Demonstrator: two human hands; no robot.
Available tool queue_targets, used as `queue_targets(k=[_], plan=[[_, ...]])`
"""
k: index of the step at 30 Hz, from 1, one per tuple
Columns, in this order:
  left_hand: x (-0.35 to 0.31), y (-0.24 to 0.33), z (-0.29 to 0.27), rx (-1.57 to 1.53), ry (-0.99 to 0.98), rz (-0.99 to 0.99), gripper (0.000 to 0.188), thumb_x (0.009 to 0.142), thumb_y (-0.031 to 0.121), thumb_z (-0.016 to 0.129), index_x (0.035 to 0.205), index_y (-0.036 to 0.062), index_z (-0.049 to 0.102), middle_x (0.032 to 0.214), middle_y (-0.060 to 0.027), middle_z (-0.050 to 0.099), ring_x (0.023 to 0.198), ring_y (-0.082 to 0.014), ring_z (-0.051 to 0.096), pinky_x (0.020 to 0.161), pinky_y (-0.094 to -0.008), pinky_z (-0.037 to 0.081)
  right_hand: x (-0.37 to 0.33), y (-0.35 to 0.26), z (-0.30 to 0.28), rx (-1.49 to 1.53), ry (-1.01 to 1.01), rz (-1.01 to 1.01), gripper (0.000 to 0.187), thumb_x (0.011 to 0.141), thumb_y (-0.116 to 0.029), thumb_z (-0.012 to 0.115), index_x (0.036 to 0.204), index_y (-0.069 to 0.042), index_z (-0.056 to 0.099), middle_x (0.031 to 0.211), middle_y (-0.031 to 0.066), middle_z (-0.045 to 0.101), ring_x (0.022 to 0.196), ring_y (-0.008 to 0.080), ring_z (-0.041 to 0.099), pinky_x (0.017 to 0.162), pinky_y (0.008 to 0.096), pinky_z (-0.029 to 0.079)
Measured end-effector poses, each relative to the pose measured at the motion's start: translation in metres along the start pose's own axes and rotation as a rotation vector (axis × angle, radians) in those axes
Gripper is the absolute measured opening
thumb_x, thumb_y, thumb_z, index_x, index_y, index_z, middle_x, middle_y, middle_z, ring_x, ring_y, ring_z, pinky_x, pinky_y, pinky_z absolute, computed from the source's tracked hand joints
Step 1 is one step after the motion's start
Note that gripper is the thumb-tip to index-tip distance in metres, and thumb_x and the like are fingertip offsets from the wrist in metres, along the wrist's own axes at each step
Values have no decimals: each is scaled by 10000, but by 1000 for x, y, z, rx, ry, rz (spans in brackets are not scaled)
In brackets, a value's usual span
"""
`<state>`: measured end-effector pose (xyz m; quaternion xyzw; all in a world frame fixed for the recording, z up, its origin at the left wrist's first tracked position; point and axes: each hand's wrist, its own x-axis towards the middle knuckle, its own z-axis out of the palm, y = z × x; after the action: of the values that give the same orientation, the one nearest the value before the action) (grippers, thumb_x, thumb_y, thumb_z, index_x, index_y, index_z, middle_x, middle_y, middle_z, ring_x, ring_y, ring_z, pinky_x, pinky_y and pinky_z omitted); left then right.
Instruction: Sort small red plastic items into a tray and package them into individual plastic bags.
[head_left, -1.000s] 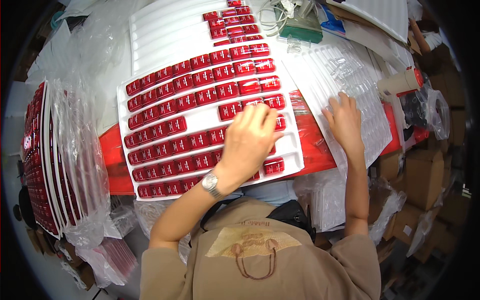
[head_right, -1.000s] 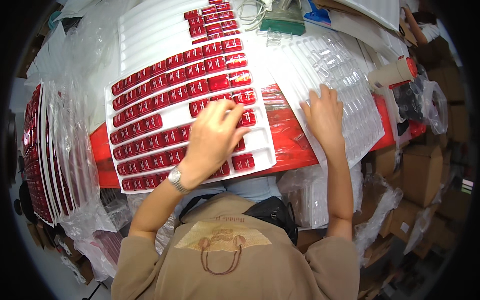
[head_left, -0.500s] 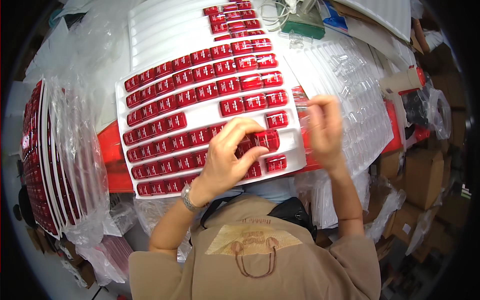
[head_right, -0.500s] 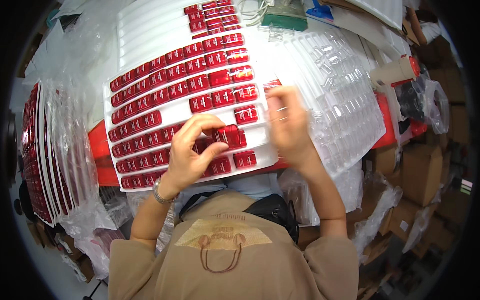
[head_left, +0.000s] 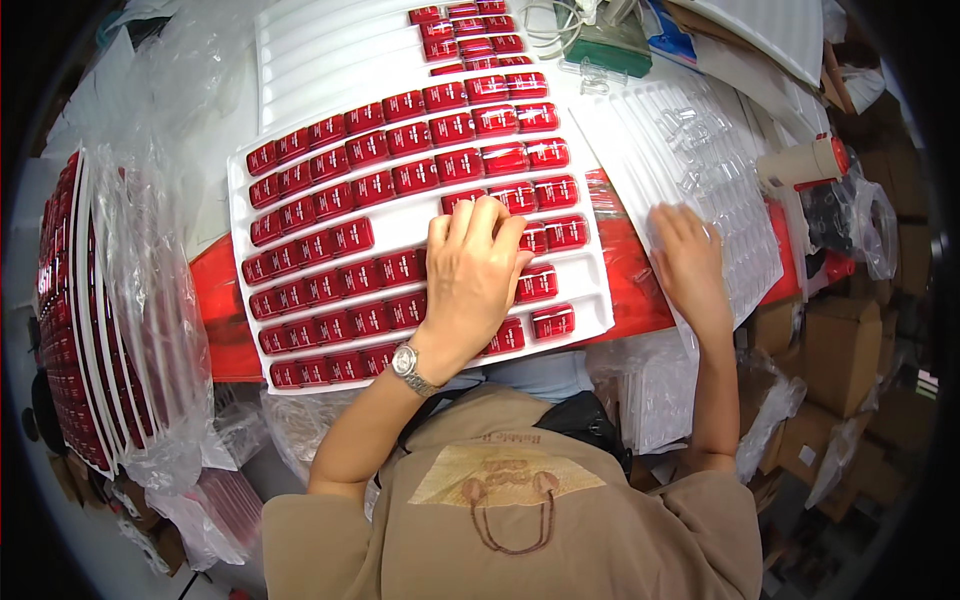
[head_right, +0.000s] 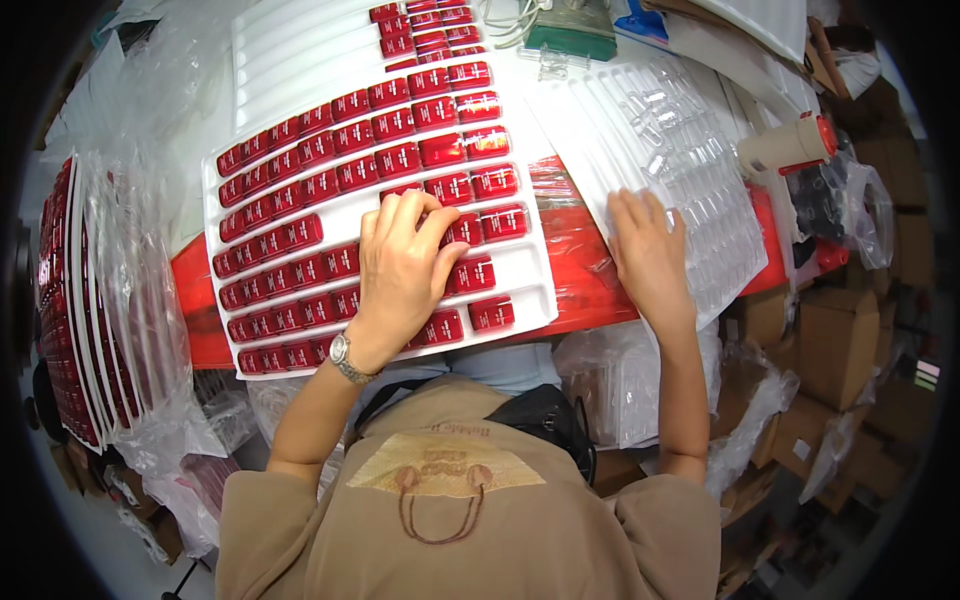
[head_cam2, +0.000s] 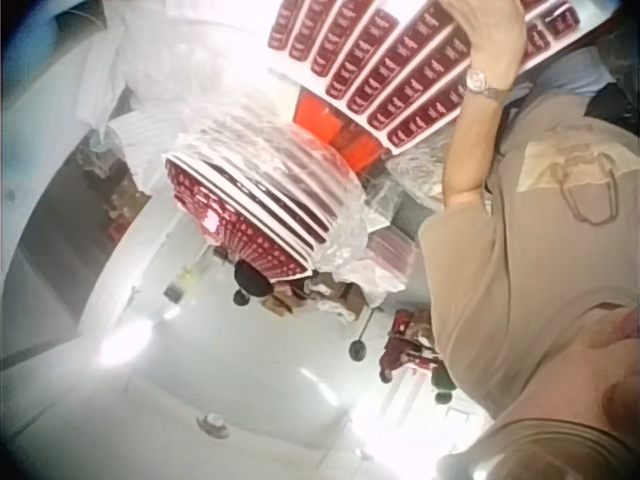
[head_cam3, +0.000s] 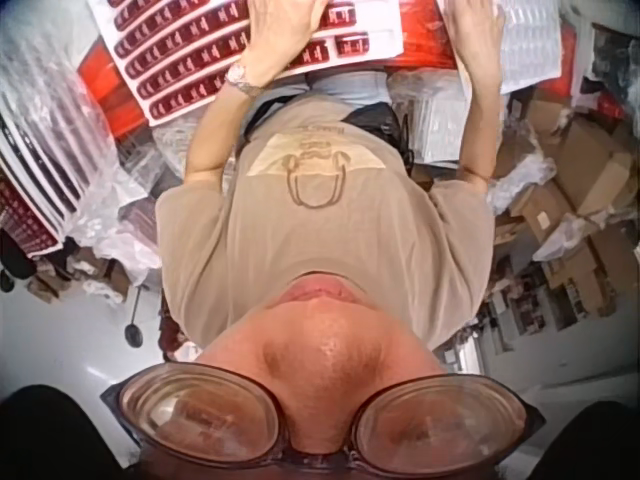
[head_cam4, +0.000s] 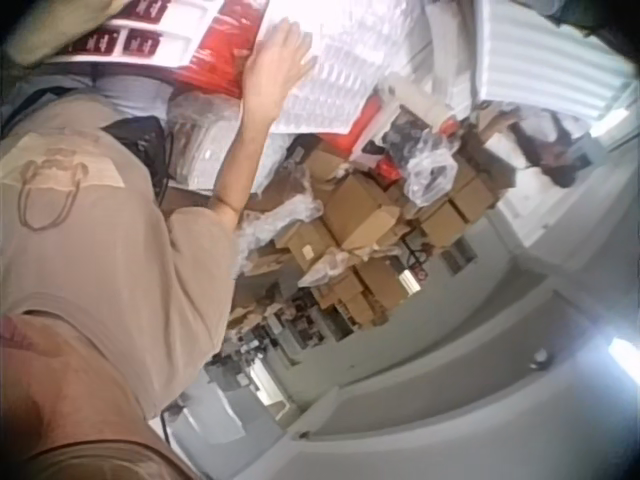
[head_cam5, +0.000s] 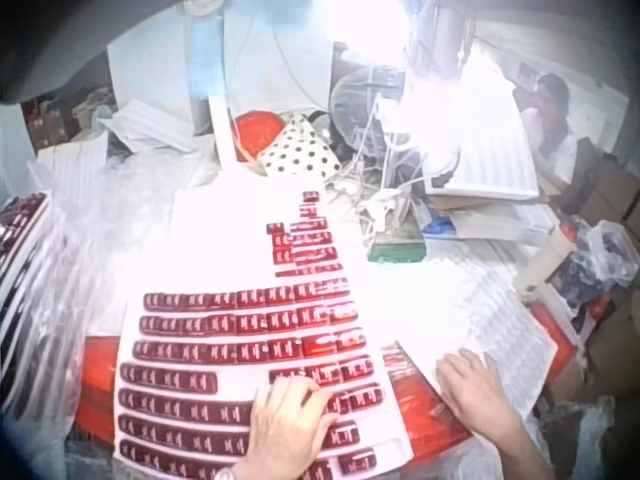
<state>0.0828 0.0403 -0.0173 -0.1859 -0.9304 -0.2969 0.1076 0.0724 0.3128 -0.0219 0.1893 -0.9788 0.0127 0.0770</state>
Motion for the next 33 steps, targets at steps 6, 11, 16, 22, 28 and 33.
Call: queue_targets(k=[6, 11, 16, 22, 28, 33], plan=[[-26, -28, -40, 144, -14, -84, 453, 679, 200, 769, 1074, 24, 635, 951, -60, 573, 879, -201, 509, 753, -339, 376, -5, 16, 13, 325, 80, 155, 178, 773, 24, 614, 946, -17, 628, 1038, 117, 587, 955, 254, 571, 814, 352, 451], [-33, -39, -44, -29, 46, -58, 348, 686, 135, 753, 998, 32, 637, 924, -60, 592, 866, -226, 520, 761, -347, 400, 39, -44, -10, 1181, 537, 352, 143, 810, 73, 617, 931, 7, 655, 908, 47, 612, 756, 86, 602, 659, 200, 492], [-26, -10, -31, -502, 188, -265, 292, 728, 20, 725, 993, -2, 604, 964, -78, 599, 863, -152, 567, 760, -276, 455, 71, -131, -3, 1318, 387, 88, 73, 769, 41, 676, 836, 10, 674, 860, 64, 618, 685, 64, 578, 545, 183, 445], [-29, -22, -16, -697, 253, -399, 294, 753, -27, 698, 1024, -24, 583, 1023, -93, 570, 926, -151, 557, 835, -263, 449, 64, -129, -16, 919, 369, -133, 198, 736, -4, 698, 927, 21, 653, 833, 115, 626, 694, 192, 600, 597, 272, 476], [-30, -38, -36, -492, 289, -216, 280, 742, 52, 722, 1001, 21, 622, 953, -88, 621, 878, -182, 591, 743, -288, 458, 49, -131, -30, 988, 346, -118, 289, 698, -65, 727, 961, 17, 637, 801, 124, 611, 681, 258, 586, 590, 341, 471], [-42, -68, -65, -734, 538, -430, 243, 835, 48, 656, 1057, -15, 581, 980, -43, 600, 836, -92, 546, 746, -249, 454, 39, -170, -17, 487, 51, -181, 512, 738, -308, 713, 1138, -30, 552, 1032, 150, 528, 866, 284, 500, 763, 397, 411]])
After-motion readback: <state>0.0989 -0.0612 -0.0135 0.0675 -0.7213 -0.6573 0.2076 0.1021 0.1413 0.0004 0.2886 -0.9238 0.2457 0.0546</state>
